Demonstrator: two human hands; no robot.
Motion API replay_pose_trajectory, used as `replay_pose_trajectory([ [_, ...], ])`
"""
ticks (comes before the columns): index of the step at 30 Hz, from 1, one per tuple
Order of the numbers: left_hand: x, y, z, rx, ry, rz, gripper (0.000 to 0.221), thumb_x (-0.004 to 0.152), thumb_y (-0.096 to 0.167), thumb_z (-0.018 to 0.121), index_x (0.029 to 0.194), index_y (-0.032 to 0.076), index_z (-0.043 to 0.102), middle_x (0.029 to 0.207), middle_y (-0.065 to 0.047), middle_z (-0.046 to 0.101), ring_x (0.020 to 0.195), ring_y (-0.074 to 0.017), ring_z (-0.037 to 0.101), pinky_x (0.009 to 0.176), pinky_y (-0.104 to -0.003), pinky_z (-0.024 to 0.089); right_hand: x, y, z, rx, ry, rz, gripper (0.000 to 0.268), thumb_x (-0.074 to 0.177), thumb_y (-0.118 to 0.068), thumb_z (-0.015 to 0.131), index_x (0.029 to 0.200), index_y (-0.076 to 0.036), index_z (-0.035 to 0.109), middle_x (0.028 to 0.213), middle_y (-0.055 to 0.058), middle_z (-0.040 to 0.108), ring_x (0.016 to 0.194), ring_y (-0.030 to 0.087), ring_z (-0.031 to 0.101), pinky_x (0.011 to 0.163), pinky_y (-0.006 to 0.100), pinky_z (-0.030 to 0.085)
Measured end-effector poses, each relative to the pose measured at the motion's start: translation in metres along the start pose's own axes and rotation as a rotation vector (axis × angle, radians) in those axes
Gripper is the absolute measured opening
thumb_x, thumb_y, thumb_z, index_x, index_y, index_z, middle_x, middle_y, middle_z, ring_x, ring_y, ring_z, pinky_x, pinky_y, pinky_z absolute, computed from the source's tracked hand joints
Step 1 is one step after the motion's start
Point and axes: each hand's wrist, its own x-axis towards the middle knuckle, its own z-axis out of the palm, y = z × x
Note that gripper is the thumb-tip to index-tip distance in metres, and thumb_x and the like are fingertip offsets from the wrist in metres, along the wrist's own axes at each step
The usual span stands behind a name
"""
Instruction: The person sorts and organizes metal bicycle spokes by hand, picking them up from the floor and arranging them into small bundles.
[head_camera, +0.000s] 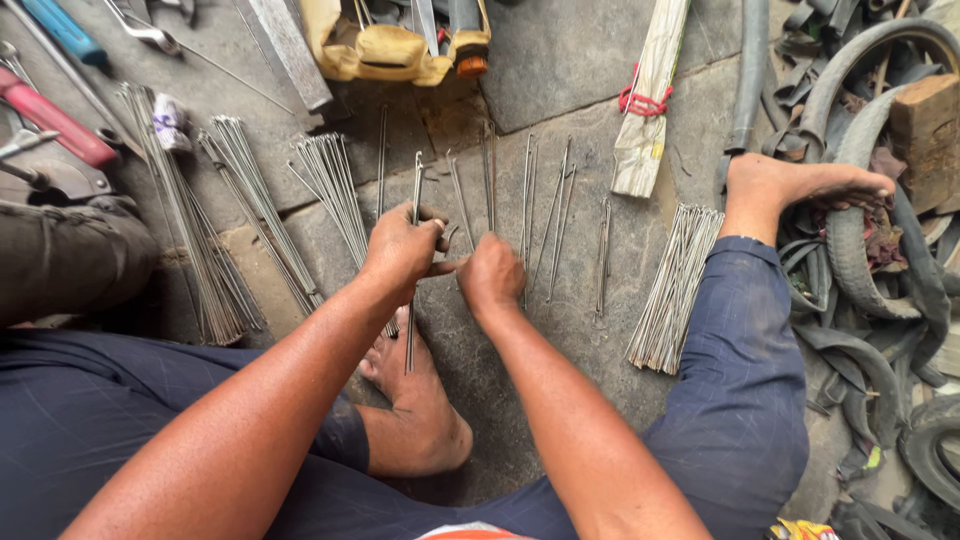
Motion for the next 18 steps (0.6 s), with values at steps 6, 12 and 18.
replay_pose_trajectory([
  [6, 0.004, 0.001, -0.004, 0.015, 0.021, 0.069, 0.023, 0.095, 0.009, 0.064, 0.118, 0.005, 0.064, 0.103, -0.008, 0.066, 0.092, -0.015, 0.068, 0.073, -0.032, 0.067, -0.013, -0.013, -0.039, 0.251, -0.174, 0.01, 0.029, 0.082, -0.027, 0.081, 0.09, -0.002, 0.067, 0.081, 0.017, 0.072, 0.078, 0.032, 0.074, 0.07, 0.046, 0.057],
  [12, -0.021, 0.033, 0.002, 0.045, -0.247, 0.551, 0.03, 0.094, 0.011, 0.069, 0.122, 0.005, 0.074, 0.101, -0.009, 0.08, 0.087, -0.0121, 0.073, 0.074, -0.026, 0.061, -0.043, -0.017, -0.088, 0.575, -0.007, -0.403, 0.02, 0.089, -0.017, 0.067, 0.104, -0.003, 0.066, 0.086, 0.016, 0.075, 0.08, 0.032, 0.077, 0.07, 0.043, 0.06],
  [18, -0.059, 0.053, 0.012, 0.115, -0.289, 0.703, 0.02, 0.092, 0.01, 0.075, 0.111, 0.006, 0.078, 0.094, -0.004, 0.079, 0.083, -0.0078, 0.068, 0.073, -0.024, 0.058, -0.028, -0.013, -0.111, 0.456, 0.06, -0.471, 0.013, 0.096, -0.015, 0.067, 0.104, -0.004, 0.071, 0.088, 0.018, 0.075, 0.085, 0.035, 0.076, 0.072, 0.044, 0.06],
])
